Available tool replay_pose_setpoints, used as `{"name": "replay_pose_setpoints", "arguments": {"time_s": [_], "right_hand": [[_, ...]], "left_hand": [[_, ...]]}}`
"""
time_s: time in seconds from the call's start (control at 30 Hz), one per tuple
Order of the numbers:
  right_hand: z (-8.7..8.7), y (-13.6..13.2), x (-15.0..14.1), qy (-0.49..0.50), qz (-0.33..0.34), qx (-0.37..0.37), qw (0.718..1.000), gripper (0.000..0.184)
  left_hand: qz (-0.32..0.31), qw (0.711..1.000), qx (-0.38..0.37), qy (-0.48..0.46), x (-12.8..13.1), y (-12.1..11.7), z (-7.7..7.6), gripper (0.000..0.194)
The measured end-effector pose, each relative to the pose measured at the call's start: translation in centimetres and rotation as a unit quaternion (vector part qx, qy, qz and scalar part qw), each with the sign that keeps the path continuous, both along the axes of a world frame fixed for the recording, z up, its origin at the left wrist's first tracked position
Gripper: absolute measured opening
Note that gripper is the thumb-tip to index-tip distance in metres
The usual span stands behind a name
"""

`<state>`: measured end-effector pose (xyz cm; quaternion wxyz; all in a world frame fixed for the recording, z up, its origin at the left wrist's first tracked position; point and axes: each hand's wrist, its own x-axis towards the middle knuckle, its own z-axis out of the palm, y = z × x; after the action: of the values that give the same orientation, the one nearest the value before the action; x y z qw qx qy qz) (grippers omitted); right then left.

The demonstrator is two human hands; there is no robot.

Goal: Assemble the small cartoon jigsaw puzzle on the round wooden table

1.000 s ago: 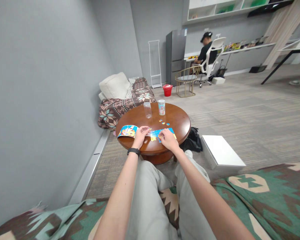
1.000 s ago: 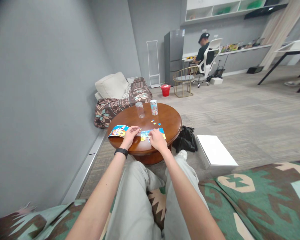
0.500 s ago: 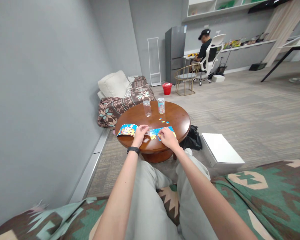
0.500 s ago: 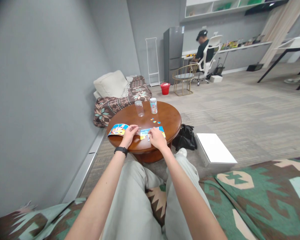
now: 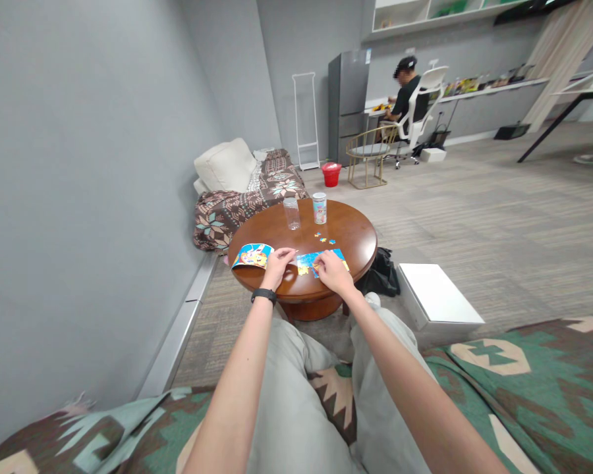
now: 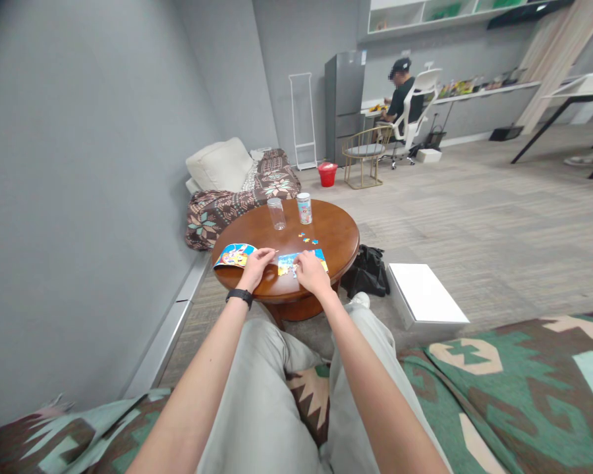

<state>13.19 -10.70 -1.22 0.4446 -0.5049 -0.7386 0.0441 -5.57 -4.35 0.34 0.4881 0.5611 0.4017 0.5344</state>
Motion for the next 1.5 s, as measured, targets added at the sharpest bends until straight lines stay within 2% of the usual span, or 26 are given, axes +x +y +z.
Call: {"name": "replay_pose_setpoints", "arguments": {"time_s": [0.37, 0.63, 0.9, 1.27, 1.5], "right_hand": [[-0.01, 0.02, 0.10, 0.003, 0.000, 0.002, 1.000, 0.020], [0.09, -0.06, 0.03, 0.004, -0.002, -0.003, 1.000, 0.020], [-0.02, 0.06, 0.02, 0.006, -0.002, 0.006, 1.000, 0.020], [0.00, 0.04, 0.05, 0.006, 0.000, 0.005, 1.000, 0.020], [-0.05, 0.05, 0.00, 0.004, -0.006, 0.003, 1.000, 0.020]], "left_hand": [[-0.023, 0.999, -0.005, -0.048, -0.07, 0.13, -0.35, 0.035], [-0.007, 0.999, 0.023, -0.022, -0.06, 0.24, -0.34, 0.034], [-0.036, 0.994, -0.035, -0.095, 0.21, 0.08, -0.25, 0.047], [-0.026, 0.999, -0.006, -0.038, 0.07, -0.02, 0.02, 0.031], [-0.029, 0.999, 0.003, -0.030, 0.22, -0.42, 0.37, 0.035]]}}
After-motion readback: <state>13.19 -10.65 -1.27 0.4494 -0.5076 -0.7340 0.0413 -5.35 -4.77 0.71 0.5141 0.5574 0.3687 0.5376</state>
